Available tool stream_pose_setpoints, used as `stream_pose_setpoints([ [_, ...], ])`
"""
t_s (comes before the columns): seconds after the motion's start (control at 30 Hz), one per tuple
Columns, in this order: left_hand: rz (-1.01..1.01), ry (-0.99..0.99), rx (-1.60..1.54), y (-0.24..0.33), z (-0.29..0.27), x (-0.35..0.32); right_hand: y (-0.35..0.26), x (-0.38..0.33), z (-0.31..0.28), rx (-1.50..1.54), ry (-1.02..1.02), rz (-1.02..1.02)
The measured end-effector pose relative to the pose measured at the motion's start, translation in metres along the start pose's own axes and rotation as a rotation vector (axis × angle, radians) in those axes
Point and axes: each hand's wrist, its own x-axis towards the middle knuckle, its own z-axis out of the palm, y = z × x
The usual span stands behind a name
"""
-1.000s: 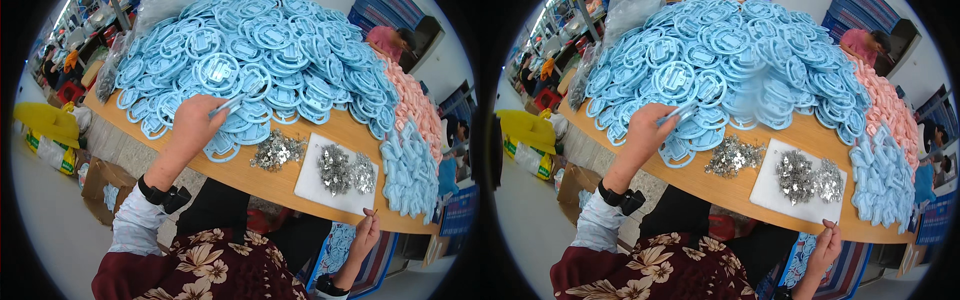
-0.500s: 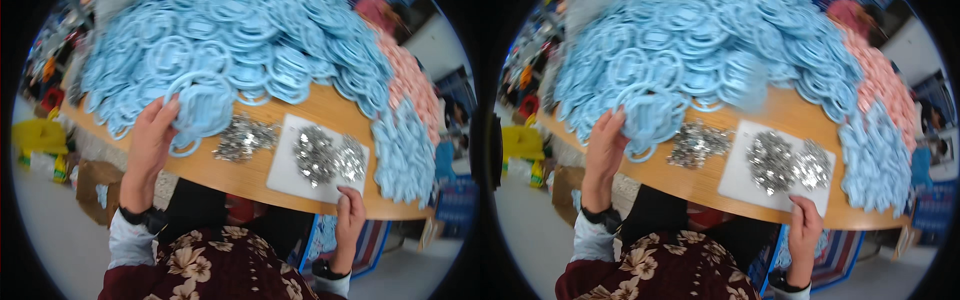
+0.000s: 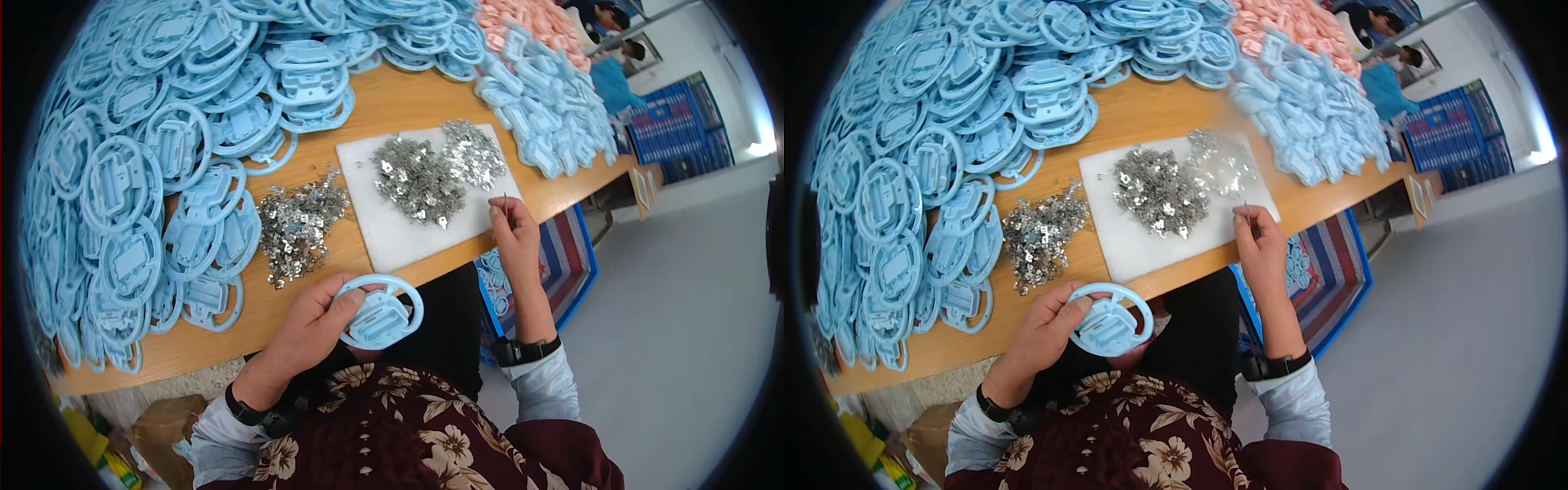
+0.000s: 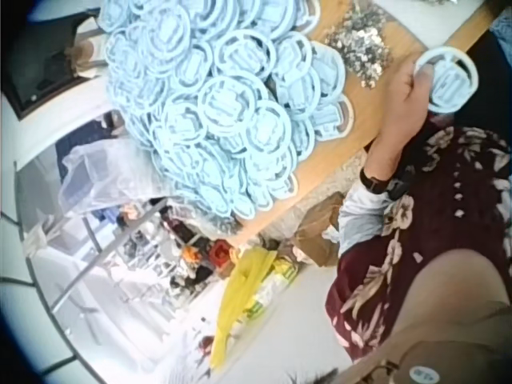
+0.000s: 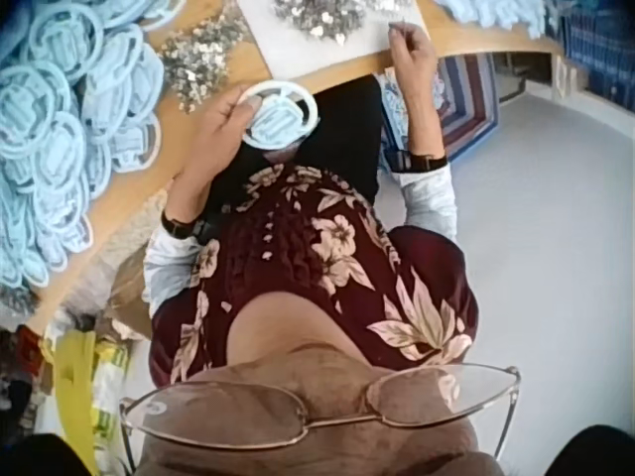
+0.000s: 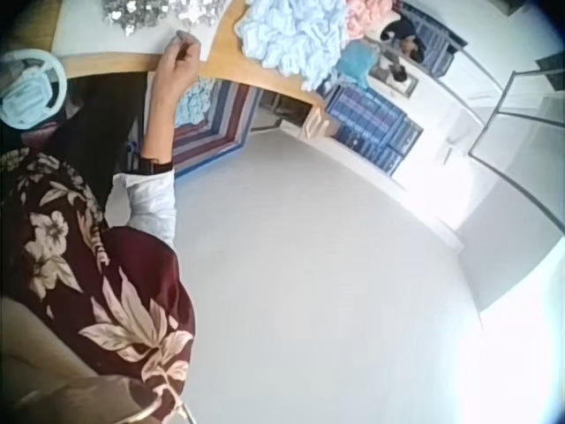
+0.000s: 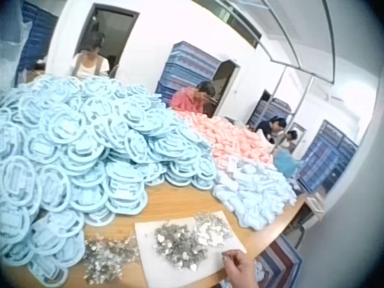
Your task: The recorder is assembling small plastic components by inserting metal pins and small metal stars into light blue plastic circular frames.
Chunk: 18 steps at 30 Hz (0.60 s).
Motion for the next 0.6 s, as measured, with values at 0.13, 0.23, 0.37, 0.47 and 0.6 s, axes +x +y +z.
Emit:
stream_pose_setpoints([
  [0.13,0.067,-0.064,0.068,-0.007,-0.008,-0.002,0.000,0.001,0.005,-0.049,-0.019,0.023],
  [0.23,0.086,-0.073,0.069,-0.005,-0.008,-0.003,0.006,0.002,0.014,-0.118,-0.051,-0.109],
  [0.37,0.123,-0.038,0.068,-0.008,-0.008,-0.005,0.000,0.003,0.019,-0.136,-0.131,-0.078],
  [0.47,0.148,0.027,0.088,-0.013,-0.005,-0.005,-0.003,0.008,0.019,-0.215,-0.144,-0.124],
  [0.6,0.158,0.105,0.123,-0.014,0.000,-0.004,-0.010,0.015,0.015,-0.228,-0.198,-0.161],
])
